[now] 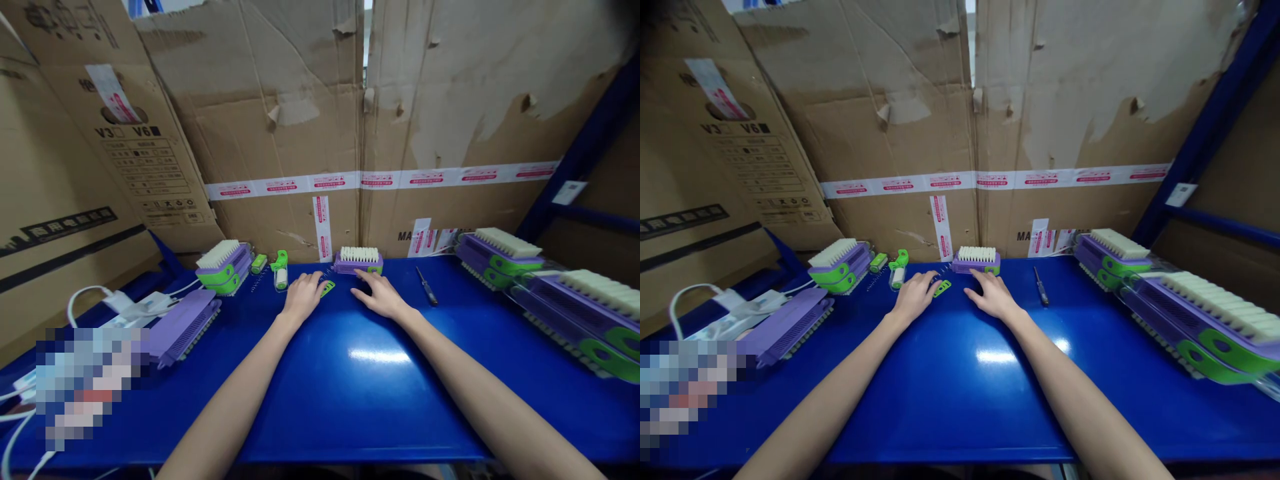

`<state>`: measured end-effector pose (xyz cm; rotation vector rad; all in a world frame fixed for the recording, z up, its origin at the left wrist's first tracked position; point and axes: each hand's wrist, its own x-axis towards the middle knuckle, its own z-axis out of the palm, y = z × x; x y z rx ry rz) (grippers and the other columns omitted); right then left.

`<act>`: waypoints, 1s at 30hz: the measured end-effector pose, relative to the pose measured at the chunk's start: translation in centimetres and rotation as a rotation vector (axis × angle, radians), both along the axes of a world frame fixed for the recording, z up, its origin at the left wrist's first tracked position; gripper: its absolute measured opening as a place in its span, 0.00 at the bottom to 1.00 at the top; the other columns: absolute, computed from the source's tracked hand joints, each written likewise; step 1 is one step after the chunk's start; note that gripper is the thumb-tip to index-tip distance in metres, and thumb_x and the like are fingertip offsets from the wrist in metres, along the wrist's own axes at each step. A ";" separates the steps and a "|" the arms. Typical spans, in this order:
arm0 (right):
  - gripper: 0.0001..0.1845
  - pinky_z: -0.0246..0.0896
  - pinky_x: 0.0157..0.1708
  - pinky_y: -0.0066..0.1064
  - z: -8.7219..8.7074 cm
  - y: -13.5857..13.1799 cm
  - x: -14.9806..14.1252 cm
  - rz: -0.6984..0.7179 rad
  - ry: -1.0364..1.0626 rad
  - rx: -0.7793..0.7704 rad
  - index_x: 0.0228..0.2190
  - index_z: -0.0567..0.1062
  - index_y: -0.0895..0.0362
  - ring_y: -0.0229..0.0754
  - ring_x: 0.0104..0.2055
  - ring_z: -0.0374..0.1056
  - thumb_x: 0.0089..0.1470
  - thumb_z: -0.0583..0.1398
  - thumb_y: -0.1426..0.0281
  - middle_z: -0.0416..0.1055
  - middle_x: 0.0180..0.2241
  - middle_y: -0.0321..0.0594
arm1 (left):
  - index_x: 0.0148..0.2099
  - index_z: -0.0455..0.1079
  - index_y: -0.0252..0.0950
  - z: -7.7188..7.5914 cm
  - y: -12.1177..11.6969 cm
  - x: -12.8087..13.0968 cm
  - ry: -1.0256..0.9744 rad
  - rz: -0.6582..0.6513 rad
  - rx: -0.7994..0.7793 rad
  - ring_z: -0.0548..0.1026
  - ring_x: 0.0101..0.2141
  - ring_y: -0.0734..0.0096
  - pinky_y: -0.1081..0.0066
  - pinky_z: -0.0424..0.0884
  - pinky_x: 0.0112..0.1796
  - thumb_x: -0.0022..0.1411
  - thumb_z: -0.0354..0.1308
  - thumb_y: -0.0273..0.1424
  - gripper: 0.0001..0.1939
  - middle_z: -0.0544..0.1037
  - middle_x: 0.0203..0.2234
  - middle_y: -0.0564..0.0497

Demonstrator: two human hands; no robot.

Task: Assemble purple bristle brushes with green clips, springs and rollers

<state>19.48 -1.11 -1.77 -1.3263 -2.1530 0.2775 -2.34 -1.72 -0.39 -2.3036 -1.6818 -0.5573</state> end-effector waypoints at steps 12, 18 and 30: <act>0.21 0.63 0.30 0.32 0.9 -0.2 -1.8 0.060 0.860 -0.358 0.36 0.74 0.59 0.39 0.27 0.71 0.46 0.60 0.55 0.77 0.32 0.43 | 0.56 0.61 0.32 -0.6 -0.9 1.8 -0.017 -0.111 0.011 0.69 0.45 0.57 0.61 0.64 0.43 0.64 0.46 0.39 0.22 0.73 0.44 0.41; 0.25 0.60 0.25 0.28 0.6 0.3 -1.3 0.013 0.995 -0.418 0.35 0.73 0.60 0.39 0.26 0.71 0.45 0.60 0.51 0.77 0.30 0.45 | 0.49 0.67 0.35 -0.6 -0.2 1.0 0.033 -0.046 -0.109 0.71 0.42 0.57 0.60 0.62 0.42 0.64 0.47 0.33 0.14 0.76 0.38 0.44; 0.24 0.65 0.33 0.34 0.9 0.0 -1.4 0.055 1.022 -0.471 0.38 0.72 0.59 0.44 0.30 0.74 0.43 0.63 0.55 0.77 0.31 0.45 | 0.40 0.73 0.40 -1.0 -0.1 1.6 -0.311 -0.185 -0.215 0.73 0.36 0.69 0.71 0.67 0.38 0.60 0.51 0.28 0.11 0.74 0.35 0.50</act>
